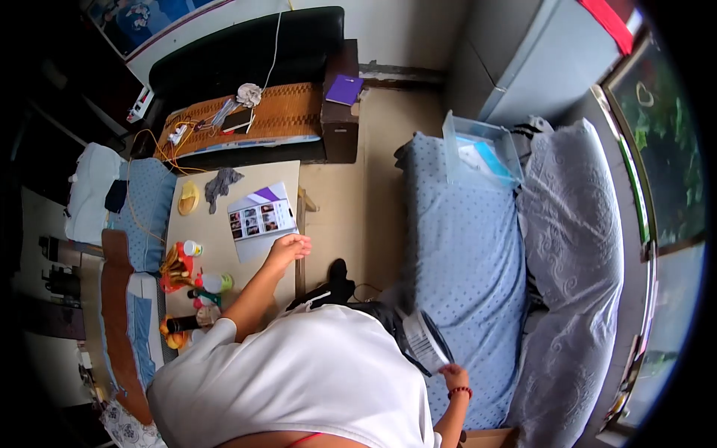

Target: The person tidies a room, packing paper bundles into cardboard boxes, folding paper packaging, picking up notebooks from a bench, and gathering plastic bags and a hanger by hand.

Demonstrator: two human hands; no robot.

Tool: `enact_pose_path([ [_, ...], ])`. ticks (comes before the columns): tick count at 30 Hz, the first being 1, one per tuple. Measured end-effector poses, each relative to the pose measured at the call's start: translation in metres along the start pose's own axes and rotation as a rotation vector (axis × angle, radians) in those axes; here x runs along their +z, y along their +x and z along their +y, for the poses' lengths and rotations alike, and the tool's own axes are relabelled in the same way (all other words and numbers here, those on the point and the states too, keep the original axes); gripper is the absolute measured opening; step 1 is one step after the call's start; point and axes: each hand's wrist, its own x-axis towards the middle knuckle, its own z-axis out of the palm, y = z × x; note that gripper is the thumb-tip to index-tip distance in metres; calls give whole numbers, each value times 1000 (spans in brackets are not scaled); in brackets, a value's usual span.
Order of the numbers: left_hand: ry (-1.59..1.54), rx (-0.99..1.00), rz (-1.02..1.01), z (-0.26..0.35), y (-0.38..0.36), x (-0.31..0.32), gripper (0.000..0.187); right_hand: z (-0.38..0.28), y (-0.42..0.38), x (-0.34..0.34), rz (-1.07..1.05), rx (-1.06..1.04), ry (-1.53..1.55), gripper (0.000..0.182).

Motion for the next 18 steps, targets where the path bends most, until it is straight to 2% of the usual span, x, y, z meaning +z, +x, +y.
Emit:
enact_pose_path([
  [3, -44, 13, 36, 19, 46, -35, 23, -44, -7, -9, -49, 207, -197, 14],
  [4, -66, 51, 52, 25, 60, -46, 23, -46, -1, -11, -109, 181, -343, 15],
  [5, -94, 67, 51, 30, 74, -58, 23, -49, 5, -10, -119, 251, -534, 20],
  [9, -133, 90, 99, 50, 104, -90, 22, -68, 32, -32, -279, 251, -790, 24],
  [11, -175, 75, 129, 48, 113, -101, 22, -84, 63, -42, -390, 165, -912, 27],
  [13, -213, 78, 145, 38, 123, -107, 22, -106, 101, -55, -549, -95, -1167, 29],
  [15, -244, 55, 165, 31, 127, -110, 22, -136, 152, -60, -621, -354, -1346, 31],
  [16, -276, 31, 194, 29, 129, -111, 22, -156, 179, -60, -632, -399, -1339, 32],
  [17, -279, 29, 193, 28, 131, -113, 22, -168, 206, -60, -552, 86, -727, 31],
  [18, -302, 30, 227, 30, 134, -116, 21, -182, 232, -59, -263, 426, -77, 29],
])
